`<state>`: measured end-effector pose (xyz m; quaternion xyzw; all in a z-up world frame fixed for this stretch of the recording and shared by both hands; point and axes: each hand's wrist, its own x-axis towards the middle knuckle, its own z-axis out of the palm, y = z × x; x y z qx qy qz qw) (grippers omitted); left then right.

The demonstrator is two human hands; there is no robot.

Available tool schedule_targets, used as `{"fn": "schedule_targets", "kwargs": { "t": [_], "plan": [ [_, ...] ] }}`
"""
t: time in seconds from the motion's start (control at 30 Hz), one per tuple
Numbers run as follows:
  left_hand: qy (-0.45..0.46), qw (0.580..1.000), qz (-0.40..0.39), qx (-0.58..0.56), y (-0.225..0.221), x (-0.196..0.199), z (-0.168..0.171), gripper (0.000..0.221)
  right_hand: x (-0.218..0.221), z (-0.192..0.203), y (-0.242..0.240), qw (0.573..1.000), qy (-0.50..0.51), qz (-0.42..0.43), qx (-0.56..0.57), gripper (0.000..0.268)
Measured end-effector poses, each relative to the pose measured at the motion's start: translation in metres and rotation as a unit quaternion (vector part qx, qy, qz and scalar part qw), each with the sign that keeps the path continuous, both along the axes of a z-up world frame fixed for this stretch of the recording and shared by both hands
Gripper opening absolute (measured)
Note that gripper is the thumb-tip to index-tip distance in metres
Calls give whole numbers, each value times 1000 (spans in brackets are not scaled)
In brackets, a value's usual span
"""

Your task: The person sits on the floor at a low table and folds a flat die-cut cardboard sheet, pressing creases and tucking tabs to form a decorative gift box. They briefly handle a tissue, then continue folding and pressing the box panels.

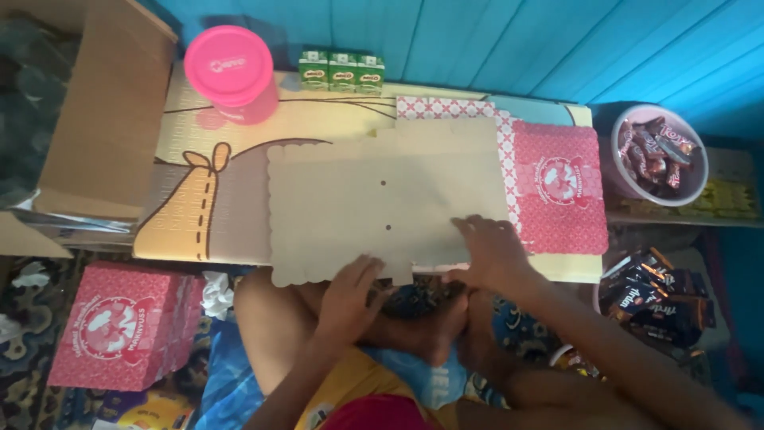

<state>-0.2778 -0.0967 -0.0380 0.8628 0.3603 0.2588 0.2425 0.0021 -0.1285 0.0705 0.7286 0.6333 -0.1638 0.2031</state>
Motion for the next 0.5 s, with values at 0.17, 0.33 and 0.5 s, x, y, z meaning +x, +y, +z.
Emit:
{"fn": "schedule_targets", "kwargs": {
  "t": [0.17, 0.33, 0.5],
  "plan": [
    [24, 997, 45, 57, -8, 6, 1, 61, -13, -68, -11, 862, 267, 221, 369, 79],
    [-15, 999, 34, 29, 0, 18, -3, 50, -10, -97, -9, 956, 107, 246, 120, 59],
    [-6, 999, 11, 34, 6, 37, -5, 53, 12, -92, -12, 965, 54, 217, 138, 32]
  ]
}}
